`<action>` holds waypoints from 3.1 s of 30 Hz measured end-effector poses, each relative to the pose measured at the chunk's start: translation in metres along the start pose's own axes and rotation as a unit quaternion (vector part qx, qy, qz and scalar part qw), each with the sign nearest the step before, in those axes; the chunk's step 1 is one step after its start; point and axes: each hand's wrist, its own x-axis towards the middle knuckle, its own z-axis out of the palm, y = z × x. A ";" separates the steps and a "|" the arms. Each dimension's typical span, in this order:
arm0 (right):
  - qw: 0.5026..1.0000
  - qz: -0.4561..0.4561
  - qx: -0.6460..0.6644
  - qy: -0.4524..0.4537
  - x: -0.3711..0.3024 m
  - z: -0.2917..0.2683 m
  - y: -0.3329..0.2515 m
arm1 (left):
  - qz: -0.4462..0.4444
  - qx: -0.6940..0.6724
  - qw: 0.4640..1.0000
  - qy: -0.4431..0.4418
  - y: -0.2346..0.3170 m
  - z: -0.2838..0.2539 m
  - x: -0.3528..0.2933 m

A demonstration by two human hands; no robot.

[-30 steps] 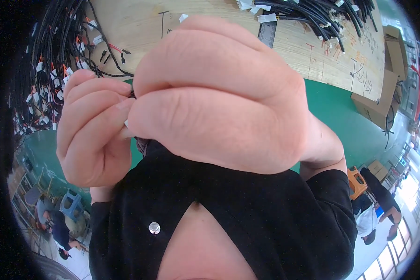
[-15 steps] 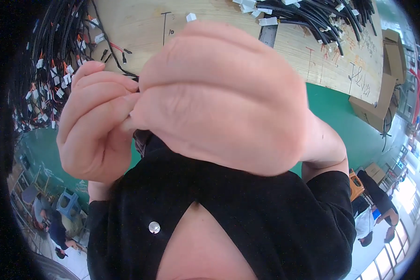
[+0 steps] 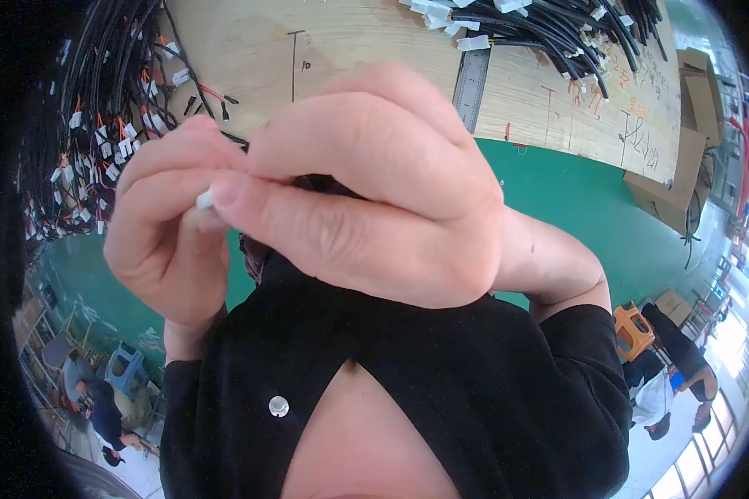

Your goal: The person inserts wire terminals into plastic connector housings by hand to assemble wiring harnesses, picking up additional wires and connectors from the table.

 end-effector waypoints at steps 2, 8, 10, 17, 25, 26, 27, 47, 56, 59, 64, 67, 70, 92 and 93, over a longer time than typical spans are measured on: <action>0.999 0.017 -0.013 -0.037 0.005 -0.004 -0.001 | -0.085 -0.067 0.994 0.016 0.002 0.000 -0.003; 0.955 0.227 0.188 -0.030 0.009 -0.003 0.001 | -0.375 -0.609 0.693 0.090 -0.001 0.005 0.002; 0.963 0.229 0.141 -0.021 0.010 -0.001 -0.006 | -0.392 -0.620 0.672 0.100 -0.004 0.006 0.002; 0.993 0.114 -0.030 0.021 0.008 0.009 0.004 | -0.415 -0.586 0.685 0.124 -0.003 0.010 0.002; 0.992 0.118 -0.035 0.014 0.007 0.008 0.006 | -0.381 -0.596 0.701 0.095 -0.006 0.012 0.000; 0.992 0.120 -0.039 0.009 0.008 0.007 0.005 | -0.374 -0.577 0.721 0.087 -0.007 0.013 -0.001; 0.992 0.119 -0.038 0.009 0.008 0.008 0.005 | -0.373 -0.577 0.721 0.088 -0.006 0.013 -0.001; 0.945 0.263 0.196 -0.002 0.006 0.011 0.005 | -0.449 -0.539 0.693 0.167 0.006 0.014 0.010; 0.862 0.388 0.327 0.018 0.007 0.010 -0.002 | -0.435 -0.635 0.620 0.152 0.003 0.011 0.012; 0.851 0.406 0.333 0.021 0.009 0.009 -0.004 | -0.431 -0.639 0.622 0.136 0.003 0.011 0.014; 0.834 0.422 0.355 0.027 0.011 0.012 -0.006 | -0.409 -0.658 0.623 0.108 0.002 0.009 0.012; 0.815 0.421 0.395 0.051 0.010 0.012 -0.007 | -0.448 -0.597 0.645 0.165 0.010 0.009 0.017; 0.876 0.316 0.364 0.026 0.008 0.011 0.001 | -0.359 -0.428 0.830 0.000 0.004 -0.005 0.011; 0.965 0.169 0.203 0.004 0.011 0.009 -0.004 | -0.177 -0.250 0.952 0.024 -0.007 -0.001 -0.002; 0.973 0.160 0.167 0.011 0.011 0.009 -0.005 | -0.176 -0.250 0.952 0.024 -0.006 0.000 -0.002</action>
